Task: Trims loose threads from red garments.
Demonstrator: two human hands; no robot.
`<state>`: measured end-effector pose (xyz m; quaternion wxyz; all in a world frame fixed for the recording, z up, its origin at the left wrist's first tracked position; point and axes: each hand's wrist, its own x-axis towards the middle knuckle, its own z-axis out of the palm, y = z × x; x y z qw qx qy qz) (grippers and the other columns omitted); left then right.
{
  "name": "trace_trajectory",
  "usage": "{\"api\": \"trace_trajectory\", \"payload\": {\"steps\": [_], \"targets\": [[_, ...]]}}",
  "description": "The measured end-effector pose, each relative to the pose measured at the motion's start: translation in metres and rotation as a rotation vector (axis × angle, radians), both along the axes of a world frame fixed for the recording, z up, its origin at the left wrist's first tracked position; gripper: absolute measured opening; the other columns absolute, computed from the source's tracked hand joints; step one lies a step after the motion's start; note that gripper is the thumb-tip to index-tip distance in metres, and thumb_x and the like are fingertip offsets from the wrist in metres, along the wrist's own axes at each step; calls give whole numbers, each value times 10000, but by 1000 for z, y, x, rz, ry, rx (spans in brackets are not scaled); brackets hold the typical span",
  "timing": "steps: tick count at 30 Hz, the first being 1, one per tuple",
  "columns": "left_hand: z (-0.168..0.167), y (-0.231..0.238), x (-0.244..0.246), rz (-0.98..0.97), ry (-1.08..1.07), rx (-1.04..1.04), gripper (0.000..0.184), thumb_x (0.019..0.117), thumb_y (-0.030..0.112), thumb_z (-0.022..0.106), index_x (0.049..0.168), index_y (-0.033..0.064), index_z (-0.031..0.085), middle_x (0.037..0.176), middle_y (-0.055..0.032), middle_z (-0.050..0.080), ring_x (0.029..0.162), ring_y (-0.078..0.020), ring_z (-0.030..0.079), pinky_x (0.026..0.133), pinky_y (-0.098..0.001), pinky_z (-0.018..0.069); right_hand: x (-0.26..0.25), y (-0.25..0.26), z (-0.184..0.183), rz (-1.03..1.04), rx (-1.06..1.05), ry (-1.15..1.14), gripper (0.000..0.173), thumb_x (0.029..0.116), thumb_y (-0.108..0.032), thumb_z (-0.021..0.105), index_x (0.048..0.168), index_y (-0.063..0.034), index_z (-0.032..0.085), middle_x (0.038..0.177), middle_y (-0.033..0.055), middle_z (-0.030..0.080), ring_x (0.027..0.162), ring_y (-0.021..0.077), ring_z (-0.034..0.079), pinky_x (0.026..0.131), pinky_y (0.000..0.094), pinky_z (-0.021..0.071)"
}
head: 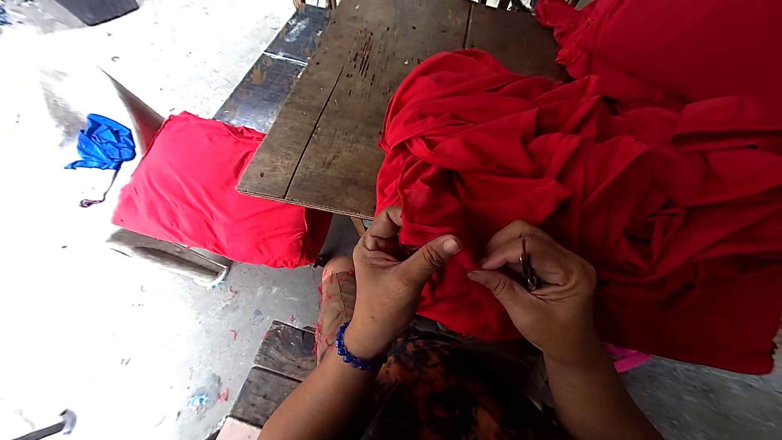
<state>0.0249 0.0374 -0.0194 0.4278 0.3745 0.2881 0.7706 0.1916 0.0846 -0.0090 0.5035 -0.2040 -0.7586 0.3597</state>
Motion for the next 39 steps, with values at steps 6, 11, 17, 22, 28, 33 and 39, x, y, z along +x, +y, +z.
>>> {"api": "trace_trajectory", "payload": {"steps": [6,11,17,22,28,33,39], "targets": [[-7,-2,-11,36,166,115,353,777,171,890,1077,171,705,994,62,748,882,-34,716,780,-228,618,7,7,5,168,-340,213,86,908,-90,753,925,-157,701,904,-67,645,772,-10,609,663,127,529],[-11,-9,-29,265,688,129,343,797,60,855,1090,60,679,1031,31,715,949,-48,692,847,-241,606,11,8,12,221,-593,418,101,920,-76,726,909,-172,697,861,-71,621,532,-54,432,456,88,371],[-2,-12,-27,524,737,-48,129,928,27,668,1040,-13,716,764,41,661,583,41,559,522,-121,486,13,7,2,166,-377,349,87,930,-140,749,949,-189,679,891,-93,615,627,-47,510,530,100,441],[16,-20,-12,-21,-181,-299,261,1068,79,464,1033,119,720,761,-29,712,586,-47,656,534,-182,561,13,-1,-13,29,1,45,69,954,-151,732,970,-124,671,926,-78,664,881,-30,634,776,112,536],[7,-23,-19,-266,-520,-41,461,949,-31,471,1362,98,630,1162,-135,709,871,-139,733,729,-255,617,4,-7,-24,-77,113,-144,105,943,-94,712,925,1,670,906,38,645,852,-23,600,776,81,501],[10,-21,-13,-114,-255,23,480,888,25,752,1352,91,653,1169,-103,724,977,-133,725,841,-292,614,2,-9,-21,-106,88,-118,90,914,-63,721,905,19,686,913,41,652,829,-32,590,754,77,498],[7,-17,-2,157,15,56,151,951,19,692,1075,62,767,990,-47,759,821,-112,740,741,-281,643,6,-17,-2,-85,-4,-107,223,981,-224,685,1130,-91,588,959,-68,588,819,-78,532,721,75,466]]}}
